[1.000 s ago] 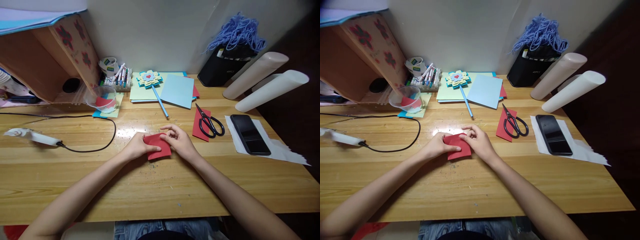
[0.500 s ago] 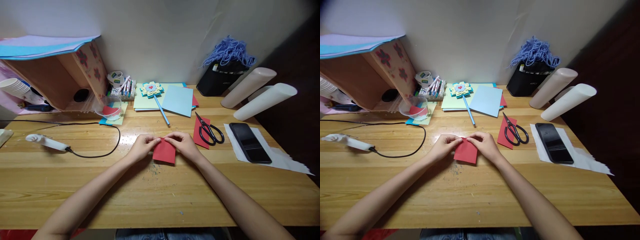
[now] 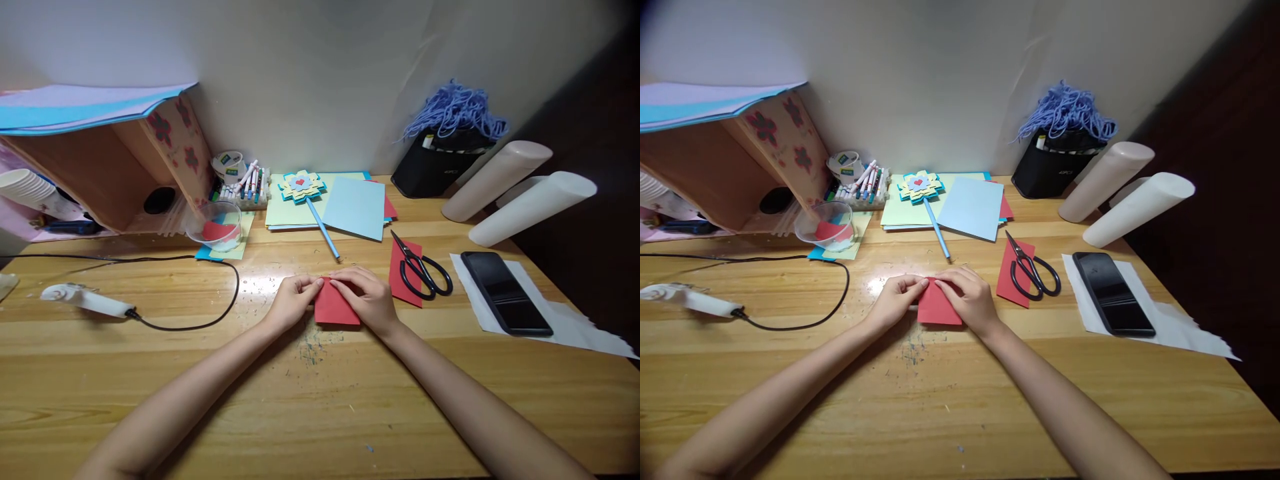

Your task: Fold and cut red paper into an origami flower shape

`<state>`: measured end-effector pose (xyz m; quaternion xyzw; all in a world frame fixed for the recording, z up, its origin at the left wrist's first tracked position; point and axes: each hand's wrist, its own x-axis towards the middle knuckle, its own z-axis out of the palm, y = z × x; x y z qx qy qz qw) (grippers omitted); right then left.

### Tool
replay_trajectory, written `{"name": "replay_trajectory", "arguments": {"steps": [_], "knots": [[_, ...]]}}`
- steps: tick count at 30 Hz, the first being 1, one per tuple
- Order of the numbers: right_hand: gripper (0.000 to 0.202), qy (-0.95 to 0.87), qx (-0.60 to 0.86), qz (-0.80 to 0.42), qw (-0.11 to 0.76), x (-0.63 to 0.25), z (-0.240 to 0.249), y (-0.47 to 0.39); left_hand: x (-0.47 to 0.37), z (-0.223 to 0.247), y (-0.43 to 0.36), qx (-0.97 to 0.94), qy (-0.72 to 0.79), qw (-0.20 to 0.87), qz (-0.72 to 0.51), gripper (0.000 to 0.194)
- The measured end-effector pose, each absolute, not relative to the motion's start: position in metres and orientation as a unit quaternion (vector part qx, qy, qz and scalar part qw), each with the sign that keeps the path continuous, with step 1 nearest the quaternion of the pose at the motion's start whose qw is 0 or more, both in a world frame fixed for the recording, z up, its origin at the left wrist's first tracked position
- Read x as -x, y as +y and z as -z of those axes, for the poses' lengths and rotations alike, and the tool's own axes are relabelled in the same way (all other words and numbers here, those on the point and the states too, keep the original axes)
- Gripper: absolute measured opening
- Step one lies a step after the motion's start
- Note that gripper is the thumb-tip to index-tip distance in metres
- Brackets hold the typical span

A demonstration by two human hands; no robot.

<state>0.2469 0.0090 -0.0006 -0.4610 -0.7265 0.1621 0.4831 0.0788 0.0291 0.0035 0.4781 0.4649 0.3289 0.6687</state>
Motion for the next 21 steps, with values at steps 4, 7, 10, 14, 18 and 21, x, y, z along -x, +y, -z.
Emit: {"name": "replay_trajectory", "arguments": {"steps": [4,7,10,14,18,21], "knots": [[0.015,-0.733,0.453,-0.153,0.484,-0.246,-0.001,0.007,-0.078,-0.002,0.030,-0.499,0.446,0.668,-0.326,0.039],[0.018,-0.741,0.443,-0.149,0.482,-0.246,0.000,0.005,-0.077,0.000,0.029,-0.515,0.442,0.661,-0.320,0.038],[0.020,-0.744,0.436,-0.145,0.485,-0.246,0.001,0.002,-0.077,0.003,0.027,-0.532,0.443,0.650,-0.314,0.036],[0.019,-0.733,0.444,-0.152,0.492,-0.244,0.002,0.000,-0.078,0.007,0.025,-0.564,0.436,0.624,-0.322,0.034],[0.013,-0.709,0.469,-0.191,0.491,-0.241,0.001,-0.001,-0.079,0.008,0.023,-0.584,0.435,0.602,-0.328,0.032],[0.009,-0.683,0.484,-0.244,0.490,-0.240,0.002,-0.002,-0.079,0.005,0.023,-0.587,0.435,0.600,-0.325,0.031]]}}
